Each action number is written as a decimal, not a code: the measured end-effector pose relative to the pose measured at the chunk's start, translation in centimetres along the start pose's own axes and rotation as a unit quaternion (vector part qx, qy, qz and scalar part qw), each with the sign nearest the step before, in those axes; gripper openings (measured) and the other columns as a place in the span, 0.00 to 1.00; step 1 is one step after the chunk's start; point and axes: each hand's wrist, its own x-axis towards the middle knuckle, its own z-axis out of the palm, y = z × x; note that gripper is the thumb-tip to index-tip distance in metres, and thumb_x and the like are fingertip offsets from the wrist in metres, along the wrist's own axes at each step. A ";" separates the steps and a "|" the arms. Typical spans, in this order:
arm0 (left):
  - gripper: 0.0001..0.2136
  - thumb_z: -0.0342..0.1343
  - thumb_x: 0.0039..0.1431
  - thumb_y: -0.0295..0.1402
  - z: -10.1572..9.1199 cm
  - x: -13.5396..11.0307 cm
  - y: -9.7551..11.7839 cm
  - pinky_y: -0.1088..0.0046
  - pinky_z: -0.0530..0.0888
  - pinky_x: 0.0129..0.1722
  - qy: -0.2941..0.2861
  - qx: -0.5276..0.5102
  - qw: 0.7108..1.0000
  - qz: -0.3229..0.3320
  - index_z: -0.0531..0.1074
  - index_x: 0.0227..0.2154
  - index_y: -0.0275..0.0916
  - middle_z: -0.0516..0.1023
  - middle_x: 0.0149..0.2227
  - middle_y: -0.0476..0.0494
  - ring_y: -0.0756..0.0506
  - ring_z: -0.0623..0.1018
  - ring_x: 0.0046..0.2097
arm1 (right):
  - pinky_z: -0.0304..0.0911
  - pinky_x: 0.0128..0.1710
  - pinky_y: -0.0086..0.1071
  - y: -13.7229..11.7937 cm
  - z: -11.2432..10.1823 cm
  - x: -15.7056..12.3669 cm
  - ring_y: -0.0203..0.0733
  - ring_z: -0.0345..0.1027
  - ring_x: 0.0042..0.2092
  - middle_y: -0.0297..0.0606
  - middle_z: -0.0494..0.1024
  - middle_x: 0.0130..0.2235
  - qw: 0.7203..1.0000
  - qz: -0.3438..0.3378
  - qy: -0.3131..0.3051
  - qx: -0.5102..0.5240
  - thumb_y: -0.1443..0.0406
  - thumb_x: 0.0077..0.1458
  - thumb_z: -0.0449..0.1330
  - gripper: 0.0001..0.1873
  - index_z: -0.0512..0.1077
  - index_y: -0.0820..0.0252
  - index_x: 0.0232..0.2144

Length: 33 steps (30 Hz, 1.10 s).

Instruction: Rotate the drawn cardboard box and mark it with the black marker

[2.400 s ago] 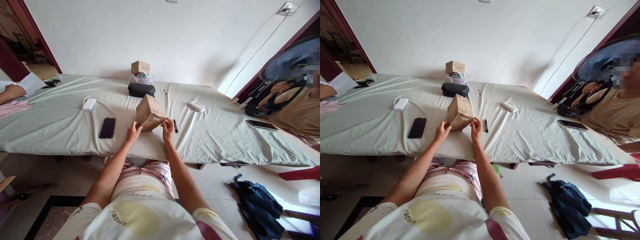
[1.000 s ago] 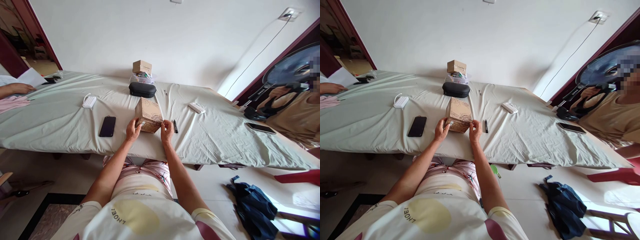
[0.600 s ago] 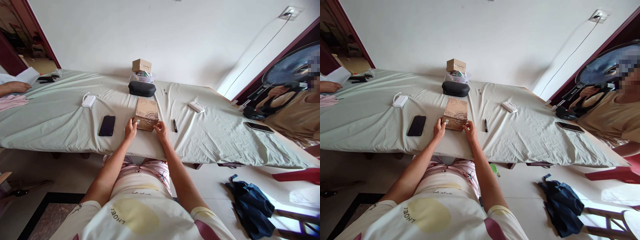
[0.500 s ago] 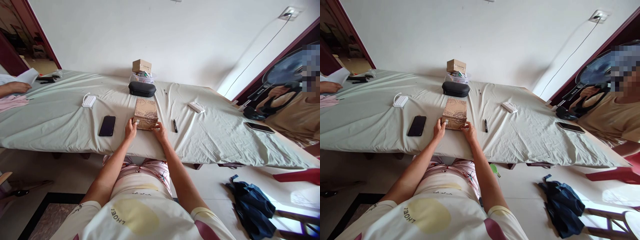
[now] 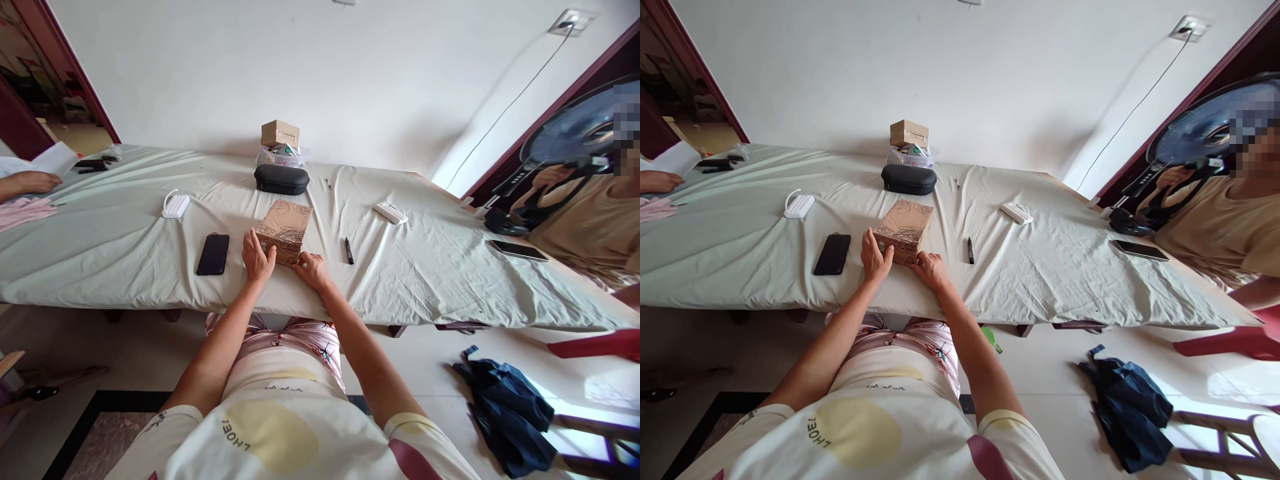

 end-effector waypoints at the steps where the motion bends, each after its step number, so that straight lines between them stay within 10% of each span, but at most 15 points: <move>1: 0.40 0.51 0.68 0.48 0.0 -0.1 0.1 0.47 0.58 0.71 0.006 0.017 1.000 0.000 0.46 0.74 0.29 0.52 0.74 0.20 0.29 0.53 0.75 | 0.63 0.46 0.35 -0.2 0.1 0.0 0.44 0.75 0.38 0.38 0.83 0.35 1.000 -0.013 -0.005 -0.008 0.61 0.61 0.63 0.06 0.71 0.57 0.38; 12: 0.29 0.56 0.65 0.53 -0.4 -0.5 1.4 0.37 0.53 0.71 -0.038 -0.046 0.988 0.142 0.72 0.63 0.42 0.48 0.76 0.30 0.25 0.49 0.76 | 0.62 0.47 0.37 -2.2 -0.1 -0.2 0.44 0.73 0.38 0.41 0.81 0.35 0.992 -0.123 0.019 0.023 0.64 0.67 0.53 0.12 0.77 0.58 0.41; 17: 0.27 0.58 0.64 0.53 -0.1 -0.4 1.1 0.39 0.55 0.71 -0.042 -0.065 0.979 0.190 0.74 0.58 0.40 0.49 0.75 0.27 0.25 0.48 0.76 | 0.61 0.60 0.44 -2.5 -1.1 -0.5 0.51 0.68 0.60 0.48 0.77 0.57 0.986 -0.068 0.154 0.006 0.61 0.70 0.50 0.20 0.73 0.57 0.57; 23: 0.23 0.50 0.71 0.47 0.5 -0.2 0.3 0.44 0.58 0.71 -0.058 -0.085 0.969 0.225 0.72 0.59 0.37 0.55 0.73 0.27 0.32 0.52 0.76 | 0.51 0.69 0.47 -3.3 -1.0 -0.2 0.50 0.59 0.69 0.45 0.70 0.68 0.989 -0.118 0.085 -0.020 0.59 0.69 0.54 0.26 0.67 0.53 0.66; 33: 0.18 0.46 0.71 0.41 -0.1 0.1 -0.2 0.51 0.62 0.71 -0.048 -0.109 0.978 0.170 0.73 0.54 0.39 0.56 0.73 0.31 0.36 0.60 0.73 | 0.54 0.69 0.53 -0.2 -1.3 -0.2 0.54 0.56 0.71 0.48 0.64 0.70 0.977 0.062 0.200 -0.023 0.63 0.67 0.51 0.28 0.65 0.53 0.67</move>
